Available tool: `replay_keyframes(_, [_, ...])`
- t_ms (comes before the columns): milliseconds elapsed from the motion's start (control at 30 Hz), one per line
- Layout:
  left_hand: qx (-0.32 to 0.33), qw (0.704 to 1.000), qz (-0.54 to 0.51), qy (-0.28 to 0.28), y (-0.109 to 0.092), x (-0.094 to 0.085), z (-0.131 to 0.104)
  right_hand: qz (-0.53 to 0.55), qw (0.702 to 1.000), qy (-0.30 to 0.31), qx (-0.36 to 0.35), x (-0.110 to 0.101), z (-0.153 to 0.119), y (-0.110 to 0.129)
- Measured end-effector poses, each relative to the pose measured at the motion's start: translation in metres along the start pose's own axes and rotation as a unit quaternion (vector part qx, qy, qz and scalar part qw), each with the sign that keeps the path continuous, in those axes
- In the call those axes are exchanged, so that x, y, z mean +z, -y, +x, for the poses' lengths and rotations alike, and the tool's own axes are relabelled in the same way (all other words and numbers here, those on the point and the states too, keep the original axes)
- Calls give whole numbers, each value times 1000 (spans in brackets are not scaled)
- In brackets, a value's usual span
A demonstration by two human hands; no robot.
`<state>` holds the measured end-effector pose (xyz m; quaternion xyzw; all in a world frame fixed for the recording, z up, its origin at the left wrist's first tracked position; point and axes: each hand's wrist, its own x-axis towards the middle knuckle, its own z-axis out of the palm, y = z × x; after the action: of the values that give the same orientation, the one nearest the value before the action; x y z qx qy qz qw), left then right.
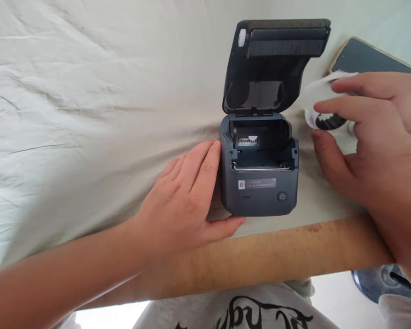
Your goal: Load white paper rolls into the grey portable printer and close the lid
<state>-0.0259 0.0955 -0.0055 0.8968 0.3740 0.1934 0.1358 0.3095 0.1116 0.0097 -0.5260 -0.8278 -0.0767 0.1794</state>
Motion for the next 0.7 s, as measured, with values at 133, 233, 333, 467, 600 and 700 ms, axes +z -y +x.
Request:
replay_keyframes(133, [11,1000,0,8,0,0,0,38,999,0,28,8,3,-2])
replay_keyframes(233, [16,1000,23,-12,-1,3,1,116,989,-12,94,12,1,-7])
replay_keyframes(333, [12,999,33,-28,-2,6,1,228,972,27,55,16,-2,-12])
replay_keyframes(467, [11,1000,15,-4,0,2,2,251,966,53,4,19,-1,-9])
replay_keyframes(600, [36,999,17,14,3,-4,2,165,986,9,-8,16,4,-3])
replay_keyframes(700, [14,1000,13,12,3,-4,2,195,981,-5,18,14,5,-2])
